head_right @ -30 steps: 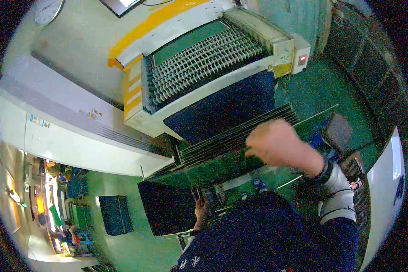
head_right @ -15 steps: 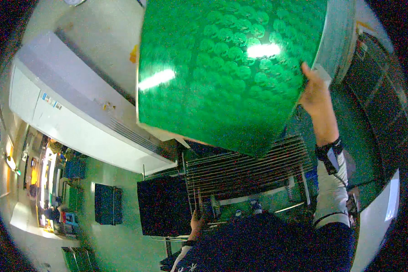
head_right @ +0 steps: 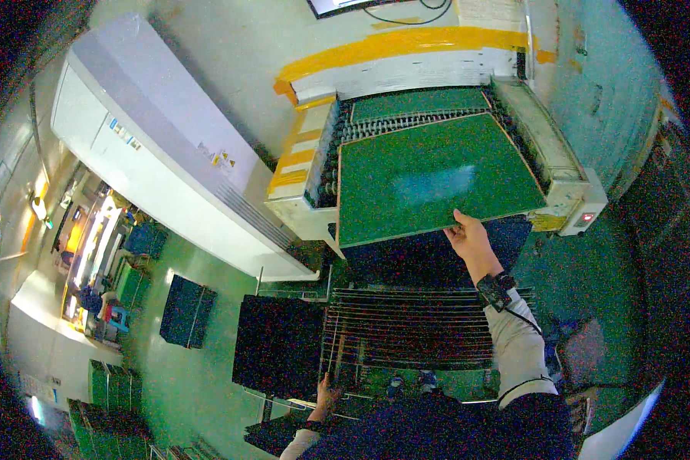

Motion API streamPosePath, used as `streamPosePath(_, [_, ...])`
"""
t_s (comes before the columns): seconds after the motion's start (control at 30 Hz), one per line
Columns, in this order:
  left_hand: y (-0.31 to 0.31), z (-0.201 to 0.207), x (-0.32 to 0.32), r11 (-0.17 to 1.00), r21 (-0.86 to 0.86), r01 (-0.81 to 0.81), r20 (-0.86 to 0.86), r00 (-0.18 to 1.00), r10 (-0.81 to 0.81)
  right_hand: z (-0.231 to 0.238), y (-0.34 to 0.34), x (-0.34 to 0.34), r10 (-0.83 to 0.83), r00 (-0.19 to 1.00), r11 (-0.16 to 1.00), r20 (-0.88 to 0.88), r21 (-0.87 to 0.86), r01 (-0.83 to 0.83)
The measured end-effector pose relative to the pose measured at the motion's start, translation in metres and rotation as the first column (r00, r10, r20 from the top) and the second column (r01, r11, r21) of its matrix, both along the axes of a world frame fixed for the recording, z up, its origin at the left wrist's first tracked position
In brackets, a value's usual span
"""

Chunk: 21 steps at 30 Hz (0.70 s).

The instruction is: Moving boards from a machine into a drying or storage rack and vice versa.

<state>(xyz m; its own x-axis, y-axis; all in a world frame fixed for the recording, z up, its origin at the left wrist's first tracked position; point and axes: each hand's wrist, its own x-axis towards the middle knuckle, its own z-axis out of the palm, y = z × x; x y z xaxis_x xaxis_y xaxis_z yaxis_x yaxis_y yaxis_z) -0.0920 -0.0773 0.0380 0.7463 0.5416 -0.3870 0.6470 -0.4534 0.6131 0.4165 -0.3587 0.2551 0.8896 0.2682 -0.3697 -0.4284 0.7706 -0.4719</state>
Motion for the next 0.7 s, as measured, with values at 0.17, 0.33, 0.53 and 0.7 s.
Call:
streamPosePath(0.17, [-0.004, 0.005, 0.000, 0.995, 0.014, 0.098, -0.016, 0.995, -0.098, -0.009, 0.011, 0.025, 0.083, 0.996, 0.988, -0.015, -0.126, -0.084])
streamPosePath(0.33, [0.002, 0.000, -0.004, 0.981, -0.015, 0.193, -0.035, 0.980, -0.194, -0.010, 0.016, 0.028, 0.366, 0.928, 0.903, -0.072, -0.215, -0.373])
streamPosePath(0.53, [-0.002, -0.010, 0.001, 0.969, 0.042, 0.242, -0.119, 0.965, -0.235, -0.006, 0.025, 0.043, 0.433, 0.897, 0.858, -0.092, -0.262, -0.442])
streamPosePath(0.7, [0.011, -0.038, -0.011, 0.940, 0.104, 0.326, -0.127, 0.941, -0.312, 0.000, 0.035, 0.054, 0.436, 0.893, 0.875, -0.112, -0.179, -0.450])
